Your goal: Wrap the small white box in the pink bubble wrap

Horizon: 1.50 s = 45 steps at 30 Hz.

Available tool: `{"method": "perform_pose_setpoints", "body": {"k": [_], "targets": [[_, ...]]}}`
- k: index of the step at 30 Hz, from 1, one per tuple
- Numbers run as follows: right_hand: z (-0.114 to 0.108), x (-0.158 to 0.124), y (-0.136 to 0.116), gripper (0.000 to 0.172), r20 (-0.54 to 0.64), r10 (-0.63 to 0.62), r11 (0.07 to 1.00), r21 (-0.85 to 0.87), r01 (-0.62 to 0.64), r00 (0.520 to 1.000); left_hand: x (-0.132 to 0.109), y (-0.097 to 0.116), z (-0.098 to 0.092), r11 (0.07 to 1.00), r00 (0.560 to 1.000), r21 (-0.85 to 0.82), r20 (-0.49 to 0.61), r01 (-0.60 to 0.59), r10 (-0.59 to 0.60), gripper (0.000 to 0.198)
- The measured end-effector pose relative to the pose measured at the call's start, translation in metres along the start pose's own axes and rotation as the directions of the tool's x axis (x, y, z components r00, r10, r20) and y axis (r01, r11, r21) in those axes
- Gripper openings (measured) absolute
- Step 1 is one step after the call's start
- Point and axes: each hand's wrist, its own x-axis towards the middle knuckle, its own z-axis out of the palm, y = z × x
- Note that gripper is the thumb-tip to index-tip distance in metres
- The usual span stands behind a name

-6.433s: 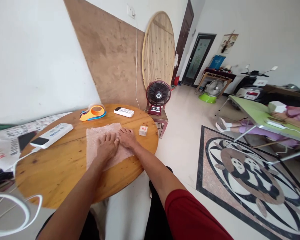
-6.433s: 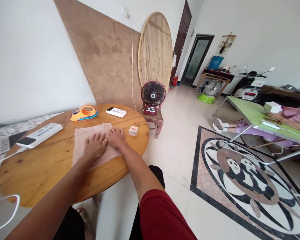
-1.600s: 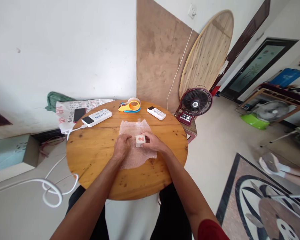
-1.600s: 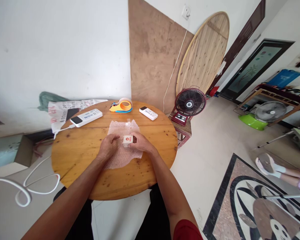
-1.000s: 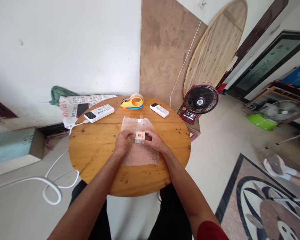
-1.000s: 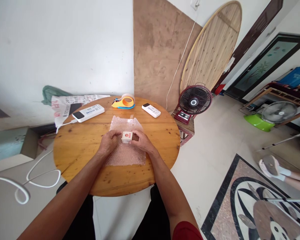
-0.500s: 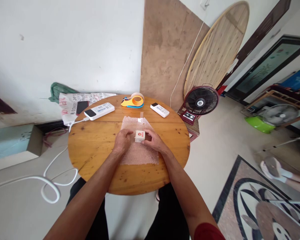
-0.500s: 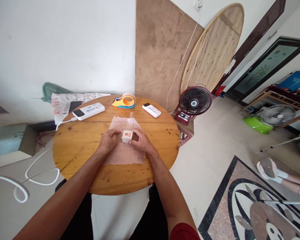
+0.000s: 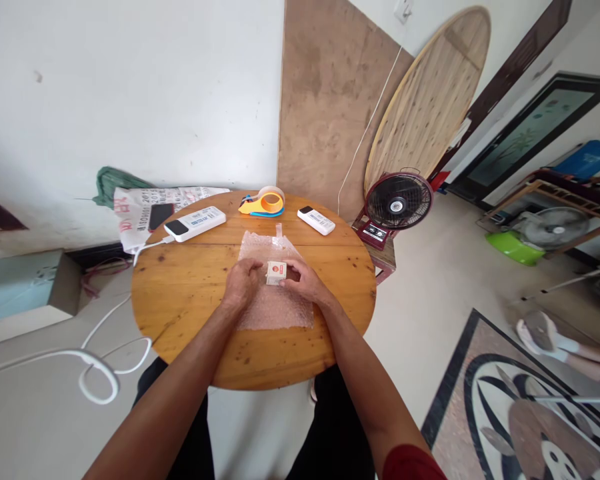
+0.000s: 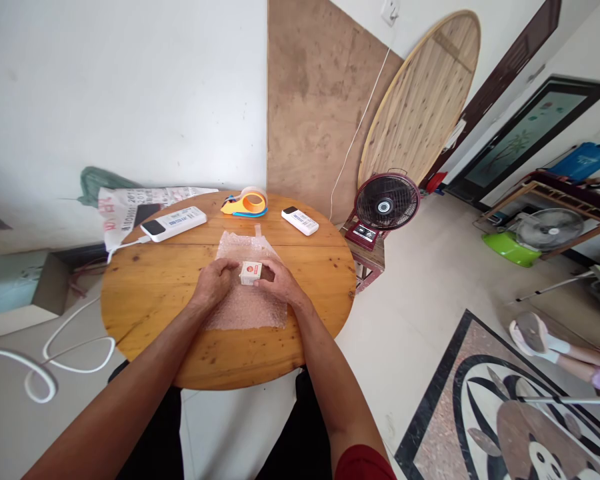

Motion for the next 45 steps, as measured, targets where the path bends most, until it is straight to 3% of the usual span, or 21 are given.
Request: {"method": "perform_pose_setpoints", "body": {"k": [7,11,13,15,18,19,22,26,31,38,42,45], "targets": [[0.005,0.001,0.01,0.056,-0.023,-0.037,0.999,-0.013,0.036,0.999,0.0,-0.002,0.002,0.998,0.999,-0.057,-0.009,0.03,-0.031,0.035],[0.005,0.002,0.013,0.053,-0.02,-0.056,0.998,0.006,0.057,0.998,-0.004,0.011,-0.019,0.995,0.999,0.082,-0.014,-0.048,0.05,0.038],[0.005,0.003,0.012,0.053,-0.017,-0.062,0.998,0.016,0.063,0.998,-0.015,0.02,-0.036,0.975,0.988,0.16,0.051,-0.151,0.145,0.037],[0.006,0.002,0.013,0.055,-0.027,-0.062,0.998,0.009,0.062,0.998,-0.035,0.027,-0.051,0.943,0.952,0.193,0.195,-0.271,0.234,0.034],[0.008,0.002,0.014,0.06,-0.042,-0.064,0.998,0.019,0.065,0.997,-0.073,0.031,-0.063,0.82,0.834,0.251,0.371,-0.513,0.408,0.027],[0.008,0.002,0.014,0.06,-0.04,-0.063,0.998,0.025,0.064,0.997,-0.084,0.032,-0.063,0.78,0.808,0.289,0.411,-0.555,0.423,0.025],[0.009,0.002,0.015,0.054,-0.029,-0.059,0.998,0.022,0.06,0.998,-0.104,0.037,-0.056,0.701,0.804,0.419,0.44,-0.578,0.4,0.021],[0.008,0.003,0.013,0.049,-0.033,-0.082,0.997,-0.001,0.082,0.996,-0.104,0.044,-0.045,0.629,0.797,0.508,0.493,-0.588,0.348,0.02],[0.006,0.003,0.008,0.046,-0.024,-0.071,0.997,0.016,0.071,0.997,-0.1,0.043,-0.04,0.578,0.773,0.518,0.489,-0.631,0.405,0.022],[0.001,-0.001,-0.007,0.055,-0.004,-0.02,0.992,0.128,0.02,1.0,-0.071,0.051,-0.048,0.735,0.873,0.477,0.184,-0.482,0.452,0.014],[-0.007,-0.005,-0.014,0.064,0.006,0.158,0.881,0.45,-0.144,0.987,-0.04,0.066,-0.049,0.808,0.951,0.508,0.098,-0.3,0.292,0.019],[-0.016,-0.008,-0.014,0.068,0.011,0.141,0.788,0.604,-0.119,0.99,-0.019,0.073,-0.045,0.828,0.982,0.528,0.082,-0.189,0.172,0.024]]}}
